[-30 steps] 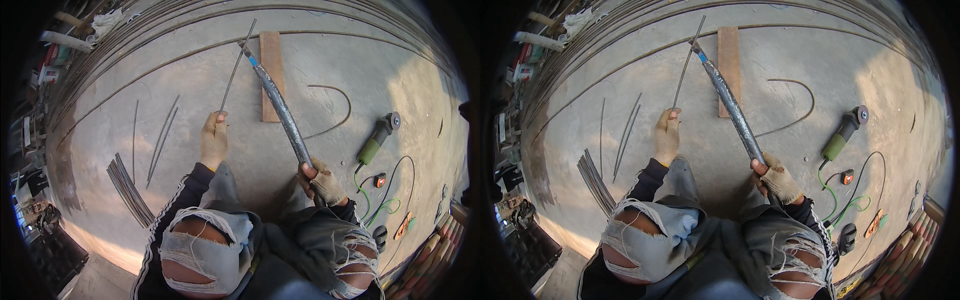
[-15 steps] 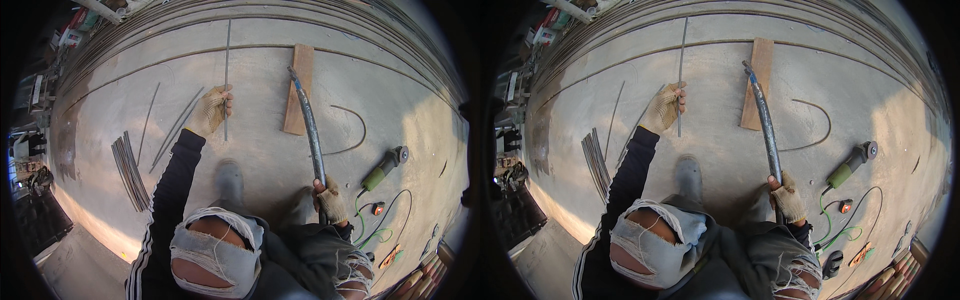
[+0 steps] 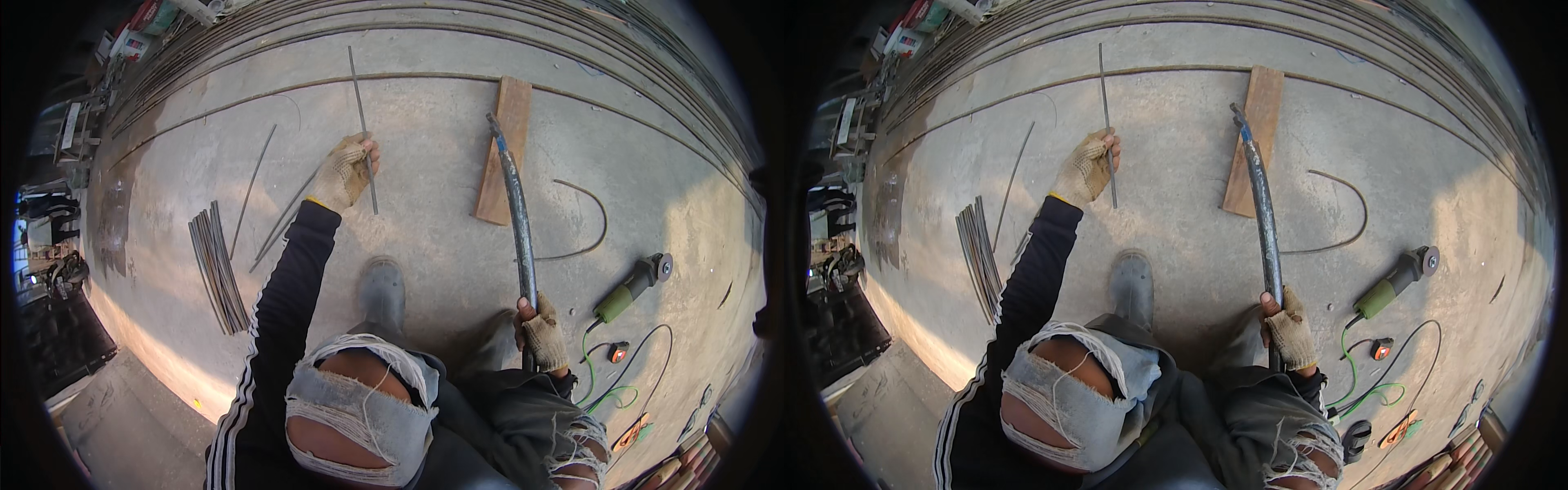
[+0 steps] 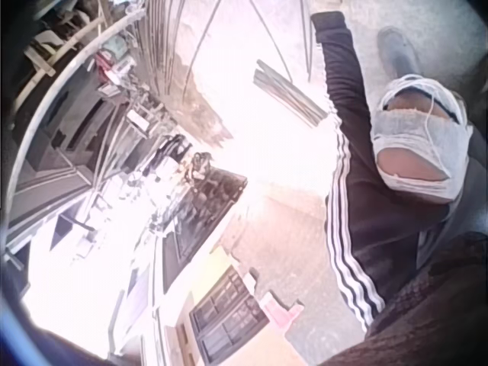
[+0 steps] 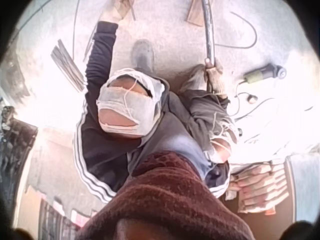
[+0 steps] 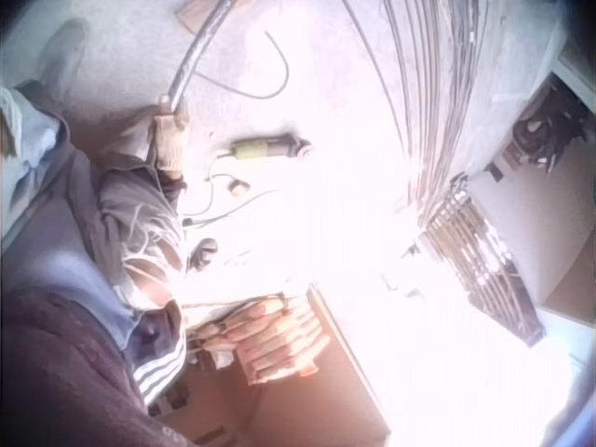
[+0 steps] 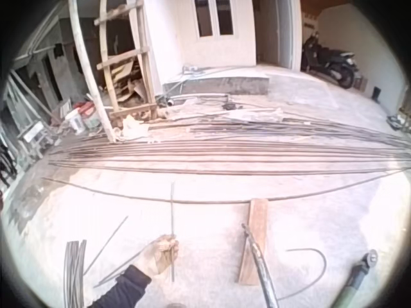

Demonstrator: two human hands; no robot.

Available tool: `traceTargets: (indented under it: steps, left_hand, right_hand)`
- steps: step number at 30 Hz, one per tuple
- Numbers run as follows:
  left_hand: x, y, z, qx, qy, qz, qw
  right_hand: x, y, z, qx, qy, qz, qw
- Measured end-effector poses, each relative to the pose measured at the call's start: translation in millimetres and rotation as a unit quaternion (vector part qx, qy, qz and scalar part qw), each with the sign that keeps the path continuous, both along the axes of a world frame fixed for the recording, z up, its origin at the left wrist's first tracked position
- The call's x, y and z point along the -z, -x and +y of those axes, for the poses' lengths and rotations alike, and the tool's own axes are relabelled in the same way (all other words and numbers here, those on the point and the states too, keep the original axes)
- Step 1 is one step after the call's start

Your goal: The person bends thin metal rods into curved shapes using a larger metal bar as a lever. The person repeatedly picks up rods, positions them against the bar, and applies force to create a bend, then places the bent rods on the floor.

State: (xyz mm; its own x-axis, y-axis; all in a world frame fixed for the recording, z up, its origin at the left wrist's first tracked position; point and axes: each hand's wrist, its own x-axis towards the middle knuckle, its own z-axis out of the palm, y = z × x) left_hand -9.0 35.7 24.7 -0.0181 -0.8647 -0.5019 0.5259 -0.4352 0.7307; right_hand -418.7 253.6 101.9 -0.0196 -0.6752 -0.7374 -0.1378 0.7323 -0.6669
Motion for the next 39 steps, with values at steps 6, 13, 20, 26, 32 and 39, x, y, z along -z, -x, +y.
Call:
traceTargets:
  steps: [6,13,20,26,32,39]
  left_hand:
    - [-2.8,5.1,4.9,-0.006,0.005,0.019,1.0]
    - [13.1,-18.7,14.2,-0.047,-0.021,-0.116,0.992]
    - [36.3,-130.8,59.4,-0.082,-0.01,-0.458,0.885]
    - [34.5,-238.1,88.4,0.025,-0.022,-0.769,0.639]
    - [36.4,-271.0,137.4,-0.033,-0.081,-0.686,0.722]
    - [38.6,-187.9,187.7,0.086,-0.03,-0.809,0.58]
  right_hand:
    - [0.9,-0.9,1.2,0.003,0.0,-0.012,1.0]
    - [1.2,0.0,4.3,0.006,-0.007,-0.014,1.0]
    - [4.5,-0.4,7.7,0.014,-0.001,-0.027,1.0]
    - [3.6,-5.0,8.2,0.033,-0.019,-0.026,0.999]
    - [2.7,-6.6,11.2,0.036,-0.022,0.016,0.999]
    - [14.8,-5.1,14.8,0.048,-0.031,0.005,0.998]
